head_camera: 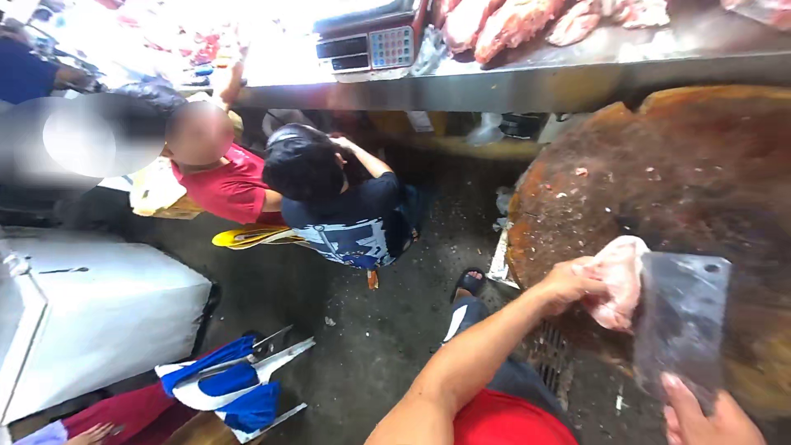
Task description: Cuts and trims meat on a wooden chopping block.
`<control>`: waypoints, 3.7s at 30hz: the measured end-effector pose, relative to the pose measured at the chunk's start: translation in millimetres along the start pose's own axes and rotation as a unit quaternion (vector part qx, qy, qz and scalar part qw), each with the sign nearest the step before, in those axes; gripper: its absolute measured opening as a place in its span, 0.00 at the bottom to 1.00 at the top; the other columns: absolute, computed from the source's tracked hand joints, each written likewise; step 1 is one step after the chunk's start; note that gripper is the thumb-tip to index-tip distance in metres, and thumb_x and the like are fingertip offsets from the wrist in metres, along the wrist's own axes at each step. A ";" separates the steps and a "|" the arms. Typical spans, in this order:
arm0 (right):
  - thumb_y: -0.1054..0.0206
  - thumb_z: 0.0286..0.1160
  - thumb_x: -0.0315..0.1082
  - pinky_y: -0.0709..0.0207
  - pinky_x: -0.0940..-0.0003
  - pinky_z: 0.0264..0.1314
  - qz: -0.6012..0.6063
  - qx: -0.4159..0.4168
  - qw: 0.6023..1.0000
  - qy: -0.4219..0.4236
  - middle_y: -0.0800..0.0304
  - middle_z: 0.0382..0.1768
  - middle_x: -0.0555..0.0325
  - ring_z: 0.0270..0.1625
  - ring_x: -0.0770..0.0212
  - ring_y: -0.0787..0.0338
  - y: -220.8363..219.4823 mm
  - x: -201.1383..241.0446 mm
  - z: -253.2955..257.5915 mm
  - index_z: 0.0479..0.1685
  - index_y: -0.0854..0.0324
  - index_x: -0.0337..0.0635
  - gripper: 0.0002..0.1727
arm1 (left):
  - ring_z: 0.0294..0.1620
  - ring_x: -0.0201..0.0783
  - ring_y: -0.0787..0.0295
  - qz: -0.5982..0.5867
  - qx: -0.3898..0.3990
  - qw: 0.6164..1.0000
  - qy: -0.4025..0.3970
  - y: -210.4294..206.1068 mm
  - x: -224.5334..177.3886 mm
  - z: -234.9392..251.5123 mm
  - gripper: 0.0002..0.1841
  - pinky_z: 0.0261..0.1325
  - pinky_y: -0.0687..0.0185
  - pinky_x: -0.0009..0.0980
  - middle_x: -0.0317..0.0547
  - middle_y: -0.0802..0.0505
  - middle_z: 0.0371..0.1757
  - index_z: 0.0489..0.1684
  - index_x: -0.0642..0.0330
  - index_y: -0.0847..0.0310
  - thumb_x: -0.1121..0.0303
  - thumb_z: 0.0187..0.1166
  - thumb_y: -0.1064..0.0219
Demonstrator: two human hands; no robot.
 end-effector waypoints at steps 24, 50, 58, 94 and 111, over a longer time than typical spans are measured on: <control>0.41 0.88 0.55 0.16 0.56 0.33 -0.096 -0.052 0.994 0.000 0.14 0.33 0.51 0.25 0.57 0.14 11.1 -14.0 33.8 0.70 0.24 0.40 0.28 | 0.35 0.39 0.09 -0.060 -0.012 0.998 -0.014 -0.3 41.2 9.2 0.32 0.36 0.11 0.37 0.48 0.08 0.44 0.79 0.53 0.31 0.82 0.70 0.40; 0.39 0.88 0.48 0.23 0.67 0.18 0.120 -0.092 0.985 -0.079 0.24 0.18 0.60 0.13 0.66 0.24 5.7 -126.5 -15.2 0.64 0.24 0.39 0.21 | 0.21 0.30 0.17 0.196 -0.001 0.979 0.056 23.5 -42.8 30.0 0.18 0.23 0.20 0.28 0.38 0.13 0.27 0.54 0.55 0.20 0.77 0.64 0.42; 0.38 0.87 0.49 0.19 0.30 0.40 -0.087 -0.216 0.971 -0.060 0.09 0.31 0.33 0.35 0.31 0.07 -7.3 -153.0 -49.7 0.65 0.19 0.30 0.27 | 0.25 0.31 0.14 0.201 0.036 0.979 0.009 26.8 -26.5 -1.0 0.24 0.27 0.15 0.31 0.39 0.09 0.33 0.58 0.51 0.18 0.78 0.58 0.39; 0.38 0.85 0.51 0.14 0.55 0.35 0.064 -0.186 0.978 -0.071 0.11 0.32 0.54 0.27 0.60 0.12 -120.8 -29.8 -87.0 0.64 0.19 0.40 0.24 | 0.50 0.40 0.08 0.057 0.034 0.988 -0.141 82.1 0.8 -56.7 0.33 0.49 0.09 0.43 0.44 0.08 0.53 0.71 0.53 0.28 0.83 0.59 0.34; 0.48 0.92 0.54 0.13 0.52 0.41 0.119 -0.054 0.980 -0.152 0.13 0.47 0.46 0.33 0.54 0.10 -166.3 -63.6 -110.3 0.78 0.29 0.41 0.29 | 0.41 0.41 0.07 0.120 -0.031 0.985 -0.119 80.1 36.7 -77.6 0.23 0.46 0.07 0.44 0.45 0.07 0.43 0.55 0.58 0.25 0.84 0.60 0.28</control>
Point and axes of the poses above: each hand's wrist, its own z-axis towards the middle knuckle, its own y-axis out of the back of the hand, x = y × z, the point moved 1 cm from there along z, towards the middle knuckle
